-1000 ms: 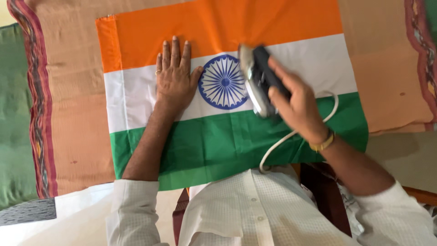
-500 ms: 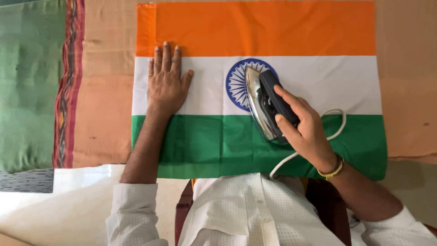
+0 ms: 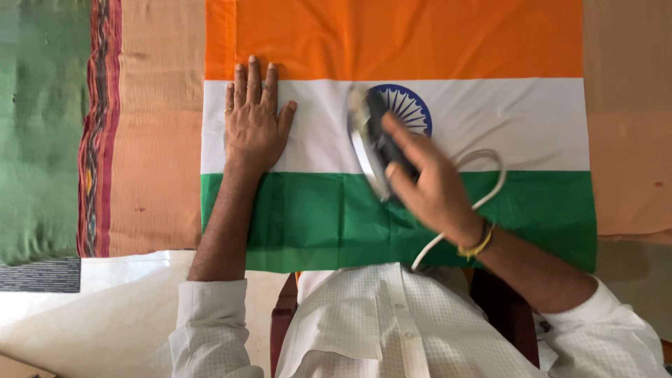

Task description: The person unfolds a flag onto a padded surface, flattens it by hand, and presses the fabric using an iron.

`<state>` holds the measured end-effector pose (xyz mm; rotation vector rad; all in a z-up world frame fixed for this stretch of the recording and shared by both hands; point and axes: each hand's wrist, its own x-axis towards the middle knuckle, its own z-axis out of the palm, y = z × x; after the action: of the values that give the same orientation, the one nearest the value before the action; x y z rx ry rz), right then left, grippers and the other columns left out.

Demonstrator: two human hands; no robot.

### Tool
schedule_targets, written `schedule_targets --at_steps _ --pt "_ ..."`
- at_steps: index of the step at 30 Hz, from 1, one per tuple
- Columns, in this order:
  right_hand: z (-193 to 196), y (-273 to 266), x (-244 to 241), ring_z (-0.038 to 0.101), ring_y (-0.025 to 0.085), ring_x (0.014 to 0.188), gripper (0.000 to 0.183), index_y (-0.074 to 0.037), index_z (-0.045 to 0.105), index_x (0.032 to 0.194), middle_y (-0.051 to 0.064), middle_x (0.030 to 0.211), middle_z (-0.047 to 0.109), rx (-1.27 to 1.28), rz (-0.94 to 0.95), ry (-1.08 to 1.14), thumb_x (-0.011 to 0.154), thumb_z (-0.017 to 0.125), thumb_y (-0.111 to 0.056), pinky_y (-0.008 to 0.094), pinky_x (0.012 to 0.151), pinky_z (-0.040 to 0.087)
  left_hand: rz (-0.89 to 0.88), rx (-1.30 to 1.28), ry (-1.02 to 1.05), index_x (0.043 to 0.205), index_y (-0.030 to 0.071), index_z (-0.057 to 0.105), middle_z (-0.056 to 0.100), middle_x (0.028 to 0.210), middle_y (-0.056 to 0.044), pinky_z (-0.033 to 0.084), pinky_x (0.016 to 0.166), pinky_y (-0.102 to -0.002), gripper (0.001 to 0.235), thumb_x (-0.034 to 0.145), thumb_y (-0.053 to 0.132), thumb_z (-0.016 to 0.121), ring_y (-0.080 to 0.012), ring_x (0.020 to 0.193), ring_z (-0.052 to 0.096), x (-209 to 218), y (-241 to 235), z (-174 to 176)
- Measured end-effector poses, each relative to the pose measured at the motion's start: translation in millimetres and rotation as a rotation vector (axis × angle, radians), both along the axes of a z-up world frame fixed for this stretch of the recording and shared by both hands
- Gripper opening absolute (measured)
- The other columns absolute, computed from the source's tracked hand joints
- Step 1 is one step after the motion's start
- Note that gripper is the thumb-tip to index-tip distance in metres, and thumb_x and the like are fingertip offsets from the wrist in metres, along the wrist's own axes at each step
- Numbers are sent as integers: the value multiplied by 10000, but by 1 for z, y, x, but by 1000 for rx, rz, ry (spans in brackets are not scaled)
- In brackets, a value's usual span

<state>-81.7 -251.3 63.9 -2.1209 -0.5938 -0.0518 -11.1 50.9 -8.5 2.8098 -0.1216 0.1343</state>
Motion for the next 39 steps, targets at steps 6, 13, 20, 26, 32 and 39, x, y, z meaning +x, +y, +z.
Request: schedule_targets --at_steps 6,13,20,26,32,39 --pt "-6 23 44 662 336 1092 568 -99 502 1556 202 1175 665 -64 -80 19 999 616 -98 403 1005 517 1 22 -29 1632 72 321 184 1703 -223 129 1275 -539 667 1093 437 465 -411 1577 137 -1 3 -8" --pt "-19 45 102 653 340 1141 622 -74 428 1599 217 1262 658 -6 -148 -209 1006 616 -73 412 1019 519 46 -6 -39 1620 60 317 203 1697 -218 140 1263 -538 689 1067 438 478 -408 1571 159 -9 15 -9" --pt "-16 59 69 657 319 939 656 -113 468 1579 207 1015 667 -141 -39 78 942 625 -111 414 870 524 62 -15 -33 1617 59 315 204 1692 -217 143 1265 -539 686 1066 431 484 -403 1568 155 -9 15 -9" --pt "-39 65 180 673 359 1184 600 -86 459 1565 224 1280 678 34 -75 -388 991 629 -56 414 1034 540 59 -17 -30 1620 127 347 212 1689 -213 158 1263 -537 657 1050 414 502 -404 1562 176 -9 17 -9" --pt "-15 61 104 706 327 1045 655 -64 407 1582 213 1254 694 55 12 -80 955 595 -93 396 922 536 51 -3 -59 1613 141 370 225 1682 -223 175 1252 -552 623 1061 393 506 -426 1552 203 -10 18 -9" --pt "15 43 16 655 333 1003 635 -56 443 1569 226 1217 665 -20 183 -99 959 622 -60 402 910 523 53 -19 -48 1615 162 372 227 1688 -213 174 1264 -537 599 1068 380 482 -414 1561 191 -10 22 -11"
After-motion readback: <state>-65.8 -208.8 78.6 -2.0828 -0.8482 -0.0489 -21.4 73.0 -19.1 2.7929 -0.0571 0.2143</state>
